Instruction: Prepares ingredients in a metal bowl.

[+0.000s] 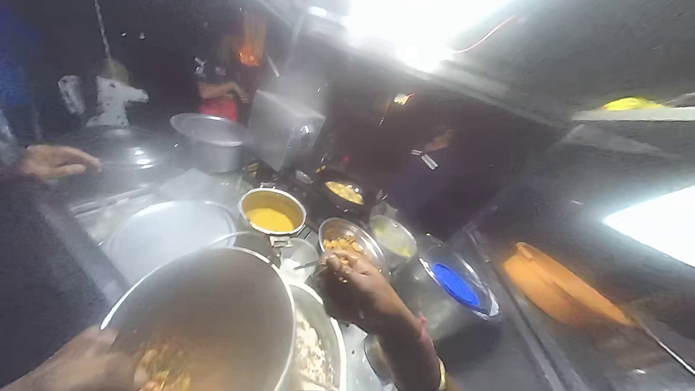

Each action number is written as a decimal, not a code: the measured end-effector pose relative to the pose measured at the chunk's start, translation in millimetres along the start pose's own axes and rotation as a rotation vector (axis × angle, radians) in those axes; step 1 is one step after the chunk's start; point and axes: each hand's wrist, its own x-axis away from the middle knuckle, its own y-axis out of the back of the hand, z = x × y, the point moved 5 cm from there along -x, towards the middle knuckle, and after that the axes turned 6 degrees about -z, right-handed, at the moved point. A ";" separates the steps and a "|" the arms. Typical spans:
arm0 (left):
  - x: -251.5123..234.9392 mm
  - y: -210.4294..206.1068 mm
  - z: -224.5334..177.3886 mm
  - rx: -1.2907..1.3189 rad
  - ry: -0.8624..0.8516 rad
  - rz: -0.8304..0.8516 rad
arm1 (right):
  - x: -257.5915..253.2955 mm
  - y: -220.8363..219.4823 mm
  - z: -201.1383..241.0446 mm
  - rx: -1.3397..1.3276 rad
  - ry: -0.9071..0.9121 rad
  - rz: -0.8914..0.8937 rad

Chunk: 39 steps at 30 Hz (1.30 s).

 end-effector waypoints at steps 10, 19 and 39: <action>15.8 12.7 5.3 -0.068 0.226 -0.230 | 7.5 32.0 -192.2 0.701 -0.437 -0.076; 7.9 4.2 -9.5 -0.121 0.150 -0.198 | 15.5 11.0 -187.7 0.837 0.081 -0.287; 2.6 2.2 -12.4 -0.086 0.016 -0.031 | 1.3 -82.6 48.2 0.839 0.523 0.619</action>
